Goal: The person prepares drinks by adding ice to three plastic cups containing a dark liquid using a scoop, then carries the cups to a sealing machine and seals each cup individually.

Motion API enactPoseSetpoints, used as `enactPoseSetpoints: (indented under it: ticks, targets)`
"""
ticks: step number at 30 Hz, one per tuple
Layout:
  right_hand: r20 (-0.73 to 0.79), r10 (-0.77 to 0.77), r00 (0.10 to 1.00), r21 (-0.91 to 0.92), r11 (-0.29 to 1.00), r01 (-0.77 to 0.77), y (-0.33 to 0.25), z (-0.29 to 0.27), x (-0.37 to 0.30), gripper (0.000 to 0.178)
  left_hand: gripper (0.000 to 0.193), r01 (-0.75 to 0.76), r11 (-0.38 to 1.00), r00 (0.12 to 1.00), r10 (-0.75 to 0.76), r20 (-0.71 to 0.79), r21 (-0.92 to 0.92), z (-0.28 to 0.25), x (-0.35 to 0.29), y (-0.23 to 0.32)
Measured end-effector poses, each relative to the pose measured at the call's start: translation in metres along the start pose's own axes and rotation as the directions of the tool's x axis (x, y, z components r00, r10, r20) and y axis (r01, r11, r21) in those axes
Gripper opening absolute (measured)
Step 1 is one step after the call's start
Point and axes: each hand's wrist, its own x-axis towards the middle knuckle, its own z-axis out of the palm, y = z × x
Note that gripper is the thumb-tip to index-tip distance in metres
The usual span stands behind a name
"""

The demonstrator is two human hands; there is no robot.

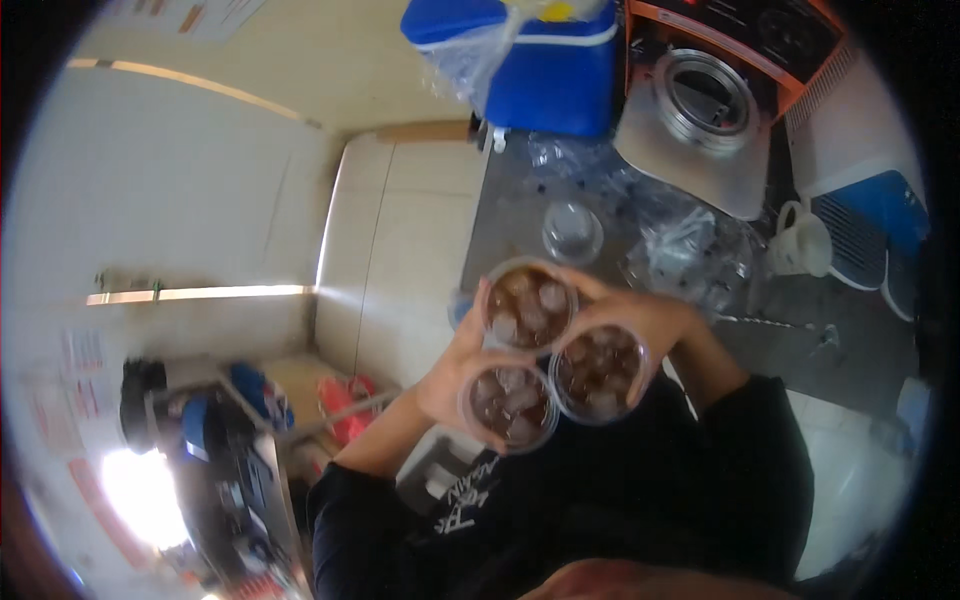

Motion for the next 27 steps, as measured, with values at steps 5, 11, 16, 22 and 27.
enactPoseSetpoints:
  ticks: [5, 11, 16, 22, 27]
  targets:
    - [-0.214, 0.136, 0.967, 0.068, 0.99, -0.124, 0.057, 0.014, 0.033, 0.089, 0.087, -0.087, 0.99, 0.988, 0.1, 0.12, -0.114, -0.054, 0.01, -0.097]
    - [-0.3, 0.288, 0.909, -0.034, 0.949, -0.312, 0.074, -0.019, 0.043, 0.088, 0.086, -0.245, 0.95, 0.936, 0.283, 0.207, -0.191, -0.078, 0.058, -0.169]
    - [-0.369, 0.285, 0.885, -0.158, 0.919, -0.362, 0.093, -0.047, 0.032, 0.089, 0.086, -0.327, 0.923, 0.898, 0.37, 0.238, -0.202, -0.086, 0.106, -0.202]
    - [-0.338, 0.345, 0.876, -0.199, 0.883, -0.425, 0.097, -0.067, 0.015, 0.086, 0.089, -0.377, 0.92, 0.886, 0.393, 0.245, -0.108, -0.083, 0.134, -0.213]
    - [-0.351, 0.372, 0.859, -0.194, 0.869, -0.455, 0.101, -0.063, 0.011, 0.082, 0.092, -0.286, 0.958, 0.863, 0.26, 0.432, -0.006, -0.087, 0.135, -0.211]
